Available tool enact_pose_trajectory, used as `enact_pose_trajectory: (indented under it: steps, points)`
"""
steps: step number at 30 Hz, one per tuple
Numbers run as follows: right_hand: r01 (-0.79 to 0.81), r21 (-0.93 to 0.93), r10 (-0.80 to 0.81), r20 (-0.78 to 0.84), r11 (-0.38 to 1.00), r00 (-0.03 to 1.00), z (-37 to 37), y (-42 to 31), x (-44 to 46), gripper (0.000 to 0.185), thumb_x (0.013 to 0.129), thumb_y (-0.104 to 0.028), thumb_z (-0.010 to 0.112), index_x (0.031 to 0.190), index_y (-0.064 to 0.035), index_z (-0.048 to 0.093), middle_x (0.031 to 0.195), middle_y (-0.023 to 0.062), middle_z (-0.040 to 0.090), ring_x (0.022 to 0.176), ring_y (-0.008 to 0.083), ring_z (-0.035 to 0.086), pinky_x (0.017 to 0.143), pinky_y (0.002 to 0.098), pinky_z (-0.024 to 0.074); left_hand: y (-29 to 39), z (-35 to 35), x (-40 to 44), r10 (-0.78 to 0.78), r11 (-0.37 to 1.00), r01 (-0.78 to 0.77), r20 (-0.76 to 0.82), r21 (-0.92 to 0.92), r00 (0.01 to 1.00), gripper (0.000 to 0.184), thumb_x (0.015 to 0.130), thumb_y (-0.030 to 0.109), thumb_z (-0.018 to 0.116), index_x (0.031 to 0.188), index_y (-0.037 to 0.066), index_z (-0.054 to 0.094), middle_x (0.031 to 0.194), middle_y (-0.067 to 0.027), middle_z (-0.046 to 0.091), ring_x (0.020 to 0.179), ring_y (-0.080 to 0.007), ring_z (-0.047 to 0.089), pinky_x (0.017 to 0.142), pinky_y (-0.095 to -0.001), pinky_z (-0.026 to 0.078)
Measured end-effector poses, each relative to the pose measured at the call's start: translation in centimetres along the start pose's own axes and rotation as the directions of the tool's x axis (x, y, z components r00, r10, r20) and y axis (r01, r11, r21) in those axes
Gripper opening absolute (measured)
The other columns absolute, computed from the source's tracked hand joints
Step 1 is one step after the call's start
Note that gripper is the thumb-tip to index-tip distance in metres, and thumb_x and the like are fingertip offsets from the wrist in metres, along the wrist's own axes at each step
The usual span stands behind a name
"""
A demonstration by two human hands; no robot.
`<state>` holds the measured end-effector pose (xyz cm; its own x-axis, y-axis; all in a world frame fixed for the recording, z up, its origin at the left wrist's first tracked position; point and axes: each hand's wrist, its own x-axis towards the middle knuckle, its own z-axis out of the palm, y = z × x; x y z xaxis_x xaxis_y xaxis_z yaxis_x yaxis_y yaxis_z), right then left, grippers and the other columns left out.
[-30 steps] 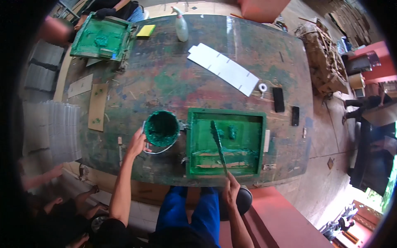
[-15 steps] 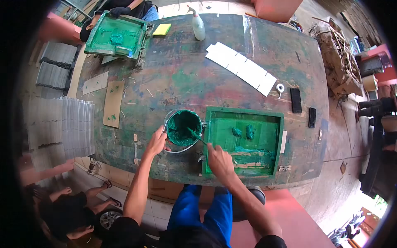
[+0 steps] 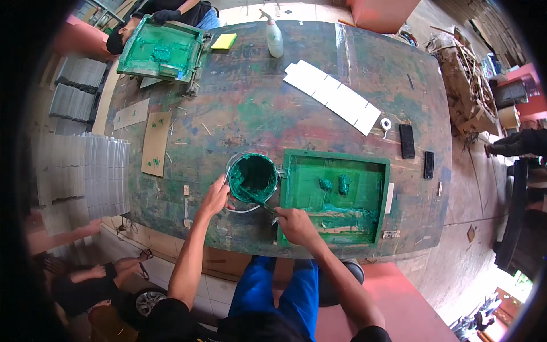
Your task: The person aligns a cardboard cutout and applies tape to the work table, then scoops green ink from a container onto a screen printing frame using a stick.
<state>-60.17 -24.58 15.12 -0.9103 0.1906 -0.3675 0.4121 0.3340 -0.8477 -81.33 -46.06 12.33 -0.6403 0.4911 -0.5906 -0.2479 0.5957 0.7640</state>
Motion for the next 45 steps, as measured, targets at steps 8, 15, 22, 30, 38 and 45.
enact_pose_trajectory:
  steps: [8, 15, 22, 30, 38, 45]
  points:
    - [-0.304, 0.343, 0.270, 0.143, 0.889, 0.952, 1.0, 1.0, -0.1, 0.043, 0.092, -0.015, 0.052, 0.131, -0.0060, 0.066, 0.066, 0.0044, 0.056, 0.062, 0.0115, 0.054, 0.058, 0.0324, 0.0439, 0.2, -0.1, 0.1, -0.013, 0.999, 0.014, -0.012, 0.033, 1.000, 0.034, 0.097, 0.012, 0.040, 0.127, -0.001, 0.049, 0.105, -0.0190, 0.060, 0.078, -0.0278, 0.069, 0.055, -0.0431, 0.065]
    - [-0.406, 0.553, 0.341, 0.221, 0.728, 0.914, 0.7, 1.0, -1.8, 0.043, 0.095, -0.013, 0.050, 0.133, 0.0002, 0.064, 0.069, -0.0045, 0.049, 0.060, 0.0059, 0.043, 0.053, 0.0266, 0.0353, -0.2, 0.1, 0.0, -0.025, 0.999, 0.024, -0.014, -0.039, 1.000, 0.032, 0.097, 0.011, 0.039, 0.124, -0.002, 0.048, 0.100, -0.0175, 0.059, 0.077, -0.0256, 0.069, 0.055, -0.0420, 0.065]
    - [-0.373, 0.644, 0.322, 0.203, 0.668, 0.925, 0.9, 1.3, -3.7, 0.043, 0.097, -0.010, 0.049, 0.136, 0.0027, 0.061, 0.072, -0.0055, 0.047, 0.065, 0.0050, 0.041, 0.058, 0.0232, 0.0345, -1.5, -0.3, 0.3, -0.017, 0.997, 0.014, -0.028, -0.079, 0.999, 0.033, 0.096, 0.010, 0.038, 0.125, -0.002, 0.048, 0.097, -0.0174, 0.060, 0.075, -0.0245, 0.069, 0.051, -0.0390, 0.064]
    - [-0.341, 0.655, 0.361, 0.110, 0.675, 0.926, -0.4, 2.0, -7.6, 0.045, 0.098, -0.015, 0.052, 0.138, 0.0036, 0.059, 0.076, -0.0064, 0.050, 0.069, 0.0040, 0.045, 0.061, 0.0212, 0.0365, -2.5, -0.8, 0.3, -0.037, 0.989, 0.034, -0.016, -0.142, 0.999, 0.036, 0.096, 0.011, 0.036, 0.129, 0.002, 0.048, 0.098, -0.0136, 0.062, 0.073, -0.0218, 0.066, 0.052, -0.0379, 0.064]
    - [-0.200, 0.545, 0.465, -0.406, 0.814, 0.787, -3.3, 5.9, -17.1, 0.042, 0.101, -0.020, 0.056, 0.132, 0.0072, 0.061, 0.082, -0.0057, 0.054, 0.072, 0.0046, 0.048, 0.061, 0.0233, 0.0402, -3.4, -0.6, 0.7, -0.023, 0.975, 0.020, -0.014, -0.221, 1.000, 0.033, 0.098, 0.012, 0.036, 0.129, 0.004, 0.047, 0.097, -0.0125, 0.064, 0.072, -0.0182, 0.065, 0.052, -0.0366, 0.064]
    - [-0.338, -0.091, 0.157, -0.755, 0.937, 0.637, -2.9, 12.1, -16.3, 0.034, 0.096, -0.007, 0.057, 0.128, -0.0052, 0.067, 0.079, 0.0169, 0.057, 0.071, 0.0322, 0.059, 0.066, 0.0422, 0.0473, -3.5, -0.7, 0.9, -0.025, 0.976, 0.026, 0.008, -0.214, 1.000, 0.032, 0.099, 0.012, 0.034, 0.128, 0.004, 0.047, 0.088, -0.0114, 0.062, 0.064, -0.0175, 0.063, 0.052, -0.0392, 0.064]
